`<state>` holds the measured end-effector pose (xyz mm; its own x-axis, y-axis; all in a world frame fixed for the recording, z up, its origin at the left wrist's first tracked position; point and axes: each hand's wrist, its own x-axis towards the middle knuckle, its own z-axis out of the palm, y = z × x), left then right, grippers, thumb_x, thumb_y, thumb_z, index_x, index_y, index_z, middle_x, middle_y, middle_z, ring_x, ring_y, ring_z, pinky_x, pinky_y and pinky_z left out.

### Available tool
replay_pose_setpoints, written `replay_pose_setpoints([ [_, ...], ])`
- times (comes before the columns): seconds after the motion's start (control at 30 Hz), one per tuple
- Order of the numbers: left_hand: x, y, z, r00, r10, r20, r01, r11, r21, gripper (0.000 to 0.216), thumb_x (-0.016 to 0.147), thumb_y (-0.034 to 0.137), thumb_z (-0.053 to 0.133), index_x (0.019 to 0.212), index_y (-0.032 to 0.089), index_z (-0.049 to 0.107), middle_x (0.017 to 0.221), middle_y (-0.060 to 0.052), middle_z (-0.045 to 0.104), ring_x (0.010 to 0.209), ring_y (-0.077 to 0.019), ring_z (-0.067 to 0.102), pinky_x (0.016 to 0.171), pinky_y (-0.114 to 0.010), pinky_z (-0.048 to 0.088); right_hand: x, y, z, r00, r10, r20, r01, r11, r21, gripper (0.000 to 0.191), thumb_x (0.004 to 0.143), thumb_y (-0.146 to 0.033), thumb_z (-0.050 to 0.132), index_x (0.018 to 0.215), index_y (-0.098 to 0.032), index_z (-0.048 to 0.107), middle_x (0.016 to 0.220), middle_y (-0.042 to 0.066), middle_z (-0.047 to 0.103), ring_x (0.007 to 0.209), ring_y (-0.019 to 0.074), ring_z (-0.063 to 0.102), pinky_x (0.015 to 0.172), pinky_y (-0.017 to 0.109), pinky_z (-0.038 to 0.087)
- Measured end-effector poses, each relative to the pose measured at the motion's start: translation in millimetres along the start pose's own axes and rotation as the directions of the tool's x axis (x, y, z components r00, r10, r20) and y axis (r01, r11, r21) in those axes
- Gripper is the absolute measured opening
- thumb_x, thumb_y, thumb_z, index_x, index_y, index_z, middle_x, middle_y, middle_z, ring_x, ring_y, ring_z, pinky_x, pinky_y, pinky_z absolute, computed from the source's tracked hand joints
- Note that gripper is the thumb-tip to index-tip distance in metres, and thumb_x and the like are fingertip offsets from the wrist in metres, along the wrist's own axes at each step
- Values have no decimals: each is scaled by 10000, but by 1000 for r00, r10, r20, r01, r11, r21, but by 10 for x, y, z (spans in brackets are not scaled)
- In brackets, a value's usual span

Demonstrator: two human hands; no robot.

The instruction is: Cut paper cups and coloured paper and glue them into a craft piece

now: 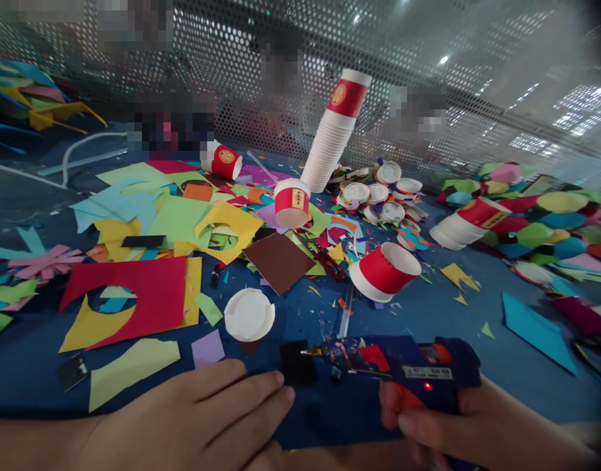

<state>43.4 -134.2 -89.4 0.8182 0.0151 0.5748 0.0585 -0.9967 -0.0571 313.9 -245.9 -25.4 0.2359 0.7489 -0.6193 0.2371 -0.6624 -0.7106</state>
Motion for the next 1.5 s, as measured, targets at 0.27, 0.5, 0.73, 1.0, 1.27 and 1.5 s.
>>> replay_pose_setpoints([
  [0.27, 14, -34, 24, 1000, -11, 4, 10, 999, 39, 194, 970, 321, 563, 1080, 305, 721, 1208, 153, 713, 1085, -60, 637, 945, -194, 455, 22, -163, 23, 993, 115, 42, -106, 980, -171, 265, 627, -397, 686, 739, -181, 581, 540, -44, 562, 516, 79, 511, 498, 184, 392],
  [0.5, 37, -41, 31, 999, 8, 43, -10, 998, 58, 172, 965, 353, 573, 1051, 325, 719, 1180, 167, 722, 1098, -65, 612, 923, -212, 455, 64, -173, 28, 988, 139, 68, -119, 964, -239, 230, 660, -392, 646, 713, -193, 545, 525, -45, 538, 489, 66, 474, 491, 183, 382],
  [0.73, -59, 50, 31, 993, -61, 98, 57, 997, 43, 213, 941, 384, 616, 1130, 331, 699, 1270, 131, 685, 1186, -104, 583, 1031, -240, 423, 90, -173, 50, 987, 143, 67, -124, 965, -229, 228, 651, -398, 637, 665, -208, 510, 475, -64, 499, 446, 59, 437, 465, 183, 347],
  [1.0, -42, -57, 43, 995, 19, 95, -25, 998, 62, 245, 909, 417, 635, 1130, 327, 694, 1244, 137, 698, 1177, -79, 564, 985, -196, 431, 77, -212, 96, 987, 152, 55, -132, 954, -267, 199, 622, -395, 580, 644, -214, 501, 450, -75, 470, 432, 64, 415, 464, 199, 352],
  [1.27, -90, -21, 6, 993, 53, 103, -60, 996, 70, 194, 900, 426, 650, 1070, 354, 710, 1253, 140, 688, 1225, -114, 519, 977, -238, 440, 91, -138, 86, 988, 150, 43, -129, 942, -309, 191, 620, -388, 582, 639, -218, 499, 432, -74, 475, 418, 68, 426, 447, 186, 333],
  [1.5, -102, -29, 25, 992, 42, 119, -52, 995, 80, 245, 897, 457, 653, 1117, 359, 695, 1251, 143, 689, 1265, -106, 476, 987, -226, 418, 101, -178, 113, 988, 156, 20, -140, 933, -333, 195, 589, -401, 557, 593, -223, 477, 413, -75, 438, 402, 66, 411, 447, 185, 341],
])
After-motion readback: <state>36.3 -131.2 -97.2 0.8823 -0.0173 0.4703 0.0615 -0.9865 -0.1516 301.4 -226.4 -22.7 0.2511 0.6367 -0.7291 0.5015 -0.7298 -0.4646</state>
